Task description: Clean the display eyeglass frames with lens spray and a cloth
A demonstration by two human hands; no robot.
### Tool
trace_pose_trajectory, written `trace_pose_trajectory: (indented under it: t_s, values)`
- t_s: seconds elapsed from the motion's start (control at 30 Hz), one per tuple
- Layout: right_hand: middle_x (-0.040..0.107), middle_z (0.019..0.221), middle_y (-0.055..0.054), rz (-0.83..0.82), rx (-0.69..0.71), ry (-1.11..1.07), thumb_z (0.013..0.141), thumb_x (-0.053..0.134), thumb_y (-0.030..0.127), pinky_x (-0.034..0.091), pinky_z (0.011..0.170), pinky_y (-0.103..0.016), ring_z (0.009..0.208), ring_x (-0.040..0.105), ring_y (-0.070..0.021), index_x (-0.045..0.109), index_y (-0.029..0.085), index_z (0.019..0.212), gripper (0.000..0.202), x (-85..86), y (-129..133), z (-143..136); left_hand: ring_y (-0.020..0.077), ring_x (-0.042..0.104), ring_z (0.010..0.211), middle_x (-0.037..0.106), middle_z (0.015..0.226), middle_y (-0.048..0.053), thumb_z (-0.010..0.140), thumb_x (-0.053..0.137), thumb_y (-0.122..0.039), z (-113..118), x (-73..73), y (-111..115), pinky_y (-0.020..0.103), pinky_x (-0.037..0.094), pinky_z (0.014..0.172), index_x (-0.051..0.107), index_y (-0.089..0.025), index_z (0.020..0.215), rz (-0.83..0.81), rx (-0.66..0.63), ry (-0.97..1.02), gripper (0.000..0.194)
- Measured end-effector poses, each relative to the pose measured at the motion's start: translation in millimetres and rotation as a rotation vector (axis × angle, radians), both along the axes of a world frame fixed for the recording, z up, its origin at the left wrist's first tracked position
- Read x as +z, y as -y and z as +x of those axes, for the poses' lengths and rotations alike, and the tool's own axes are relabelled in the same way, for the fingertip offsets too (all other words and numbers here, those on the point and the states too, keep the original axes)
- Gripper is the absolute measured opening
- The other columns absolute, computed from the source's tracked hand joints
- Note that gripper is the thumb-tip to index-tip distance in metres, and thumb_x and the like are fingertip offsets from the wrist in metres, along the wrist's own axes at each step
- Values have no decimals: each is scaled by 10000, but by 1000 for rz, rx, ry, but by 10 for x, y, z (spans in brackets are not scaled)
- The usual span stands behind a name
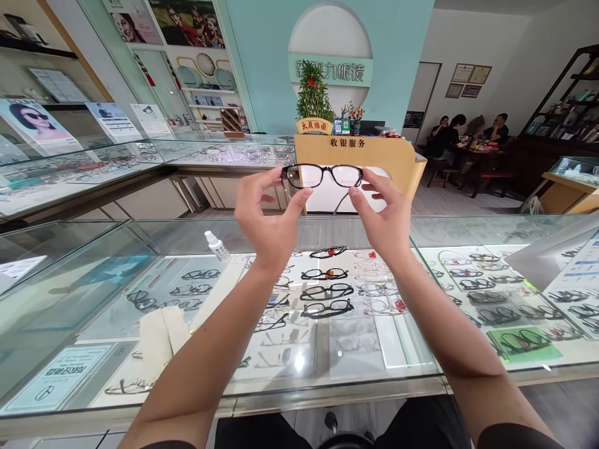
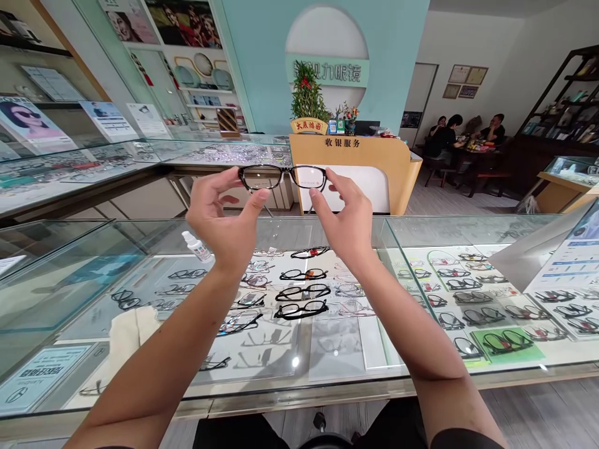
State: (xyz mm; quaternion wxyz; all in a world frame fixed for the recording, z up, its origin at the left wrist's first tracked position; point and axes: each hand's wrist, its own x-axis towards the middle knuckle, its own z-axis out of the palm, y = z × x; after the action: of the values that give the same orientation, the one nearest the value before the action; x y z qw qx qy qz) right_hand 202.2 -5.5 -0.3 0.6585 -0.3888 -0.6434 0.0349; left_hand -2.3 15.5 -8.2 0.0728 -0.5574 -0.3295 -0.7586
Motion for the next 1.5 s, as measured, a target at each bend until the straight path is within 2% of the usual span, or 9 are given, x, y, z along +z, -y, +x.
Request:
trace_pose_trajectory:
  t_s: [0.17, 0.5, 0.63, 0.83, 1.07, 1.23, 1.5]
  values:
    - [843, 1319, -98, -17, 17, 13, 1028, 719, 519, 645, 976, -501, 1125, 790, -277, 790, 299, 1393, 432, -5, -3, 1, 259, 755, 1061, 749, 1209, 77, 871, 908, -630, 1, -10, 3, 412, 597, 834, 765, -261, 1255, -18, 70, -39, 551]
    - [842, 1330, -86, -1, -11, -18, 996, 765, 464, 632, 963, -481, 1150, 802, -274, 796, 285, 1327, 378, 13, 11, 9, 268, 781, 1075, 786, 1211, 72, 862, 906, -657, -13, -22, -40, 444, 629, 885, 762, -277, 1245, -62, 3, -30, 559]
    - [845, 1311, -92, 30, -29, -28, 975, 789, 443, 628, 952, -474, 1116, 804, -270, 799, 263, 1312, 382, 22, 12, 17, 259, 798, 1088, 813, 1221, 70, 880, 916, -594, -21, -27, -55, 432, 639, 906, 769, -279, 1259, -86, -57, -35, 514]
    - [835, 1321, -93, 49, -35, -13, 986, 786, 467, 627, 959, -476, 1139, 799, -273, 790, 277, 1327, 391, 20, -6, 44, 250, 802, 1086, 829, 1214, 62, 884, 927, -525, -8, -33, -47, 420, 637, 916, 777, -279, 1254, -104, -75, -31, 469]
    - [835, 1324, -82, 19, -43, 23, 1007, 749, 485, 632, 962, -497, 1142, 793, -283, 791, 312, 1324, 363, 22, -26, 65, 261, 780, 1009, 817, 1139, 56, 846, 927, -625, 5, -26, -38, 451, 623, 878, 753, -292, 1167, -129, -31, -26, 494]
    - [833, 1339, -88, -2, -43, 30, 1006, 741, 460, 637, 961, -494, 1144, 797, -282, 784, 298, 1338, 372, 22, -30, 61, 262, 772, 1048, 794, 1155, 60, 850, 923, -622, 6, -33, -38, 444, 613, 909, 745, -267, 1199, -113, -19, -35, 529]
    - [819, 1411, -100, -26, 0, 23, 1015, 724, 482, 654, 963, -505, 1151, 800, -285, 754, 300, 1425, 450, -19, -68, 55, 314, 743, 1106, 751, 1228, 88, 831, 944, -612, 8, -21, 7, 533, 608, 977, 746, -310, 1239, -41, -5, -79, 545]
